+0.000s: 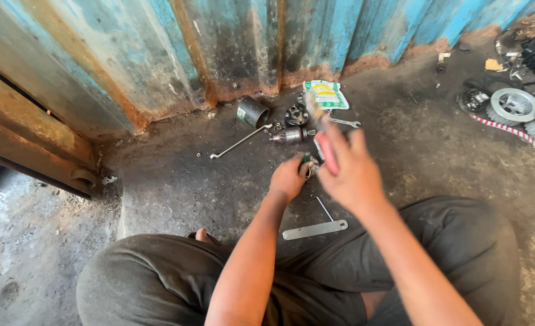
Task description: The person sits on the floor and uses a screwdriver and pliers to disassemble a mechanical part. They remove small components and place them on the floor, then reassemble the part by inserting components back into the housing.
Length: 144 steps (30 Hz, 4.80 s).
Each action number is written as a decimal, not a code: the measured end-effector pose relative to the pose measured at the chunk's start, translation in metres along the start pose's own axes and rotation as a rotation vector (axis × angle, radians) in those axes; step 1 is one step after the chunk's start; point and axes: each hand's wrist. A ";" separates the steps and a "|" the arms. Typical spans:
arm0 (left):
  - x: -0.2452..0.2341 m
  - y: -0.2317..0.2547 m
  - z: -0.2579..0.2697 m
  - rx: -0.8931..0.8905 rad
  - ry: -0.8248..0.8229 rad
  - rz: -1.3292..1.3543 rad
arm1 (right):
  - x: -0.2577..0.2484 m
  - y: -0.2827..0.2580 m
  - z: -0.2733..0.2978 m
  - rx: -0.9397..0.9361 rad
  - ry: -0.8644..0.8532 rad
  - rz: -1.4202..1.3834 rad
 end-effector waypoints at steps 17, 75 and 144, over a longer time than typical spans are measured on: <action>0.007 -0.007 -0.002 0.072 -0.032 -0.043 | 0.020 0.004 0.019 -0.116 -0.001 0.152; 0.018 -0.002 0.006 0.124 0.135 -0.082 | 0.024 0.015 0.014 -0.042 -0.029 0.135; -0.082 -0.002 -0.063 -0.218 -0.370 -0.630 | 0.063 0.154 -0.001 0.638 -0.012 0.121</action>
Point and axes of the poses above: each hand's wrist, its own z-axis away from the middle knuckle, its own x-axis out of the palm, y = z × x, and after that the axes turned 13 degrees about y, right-handed
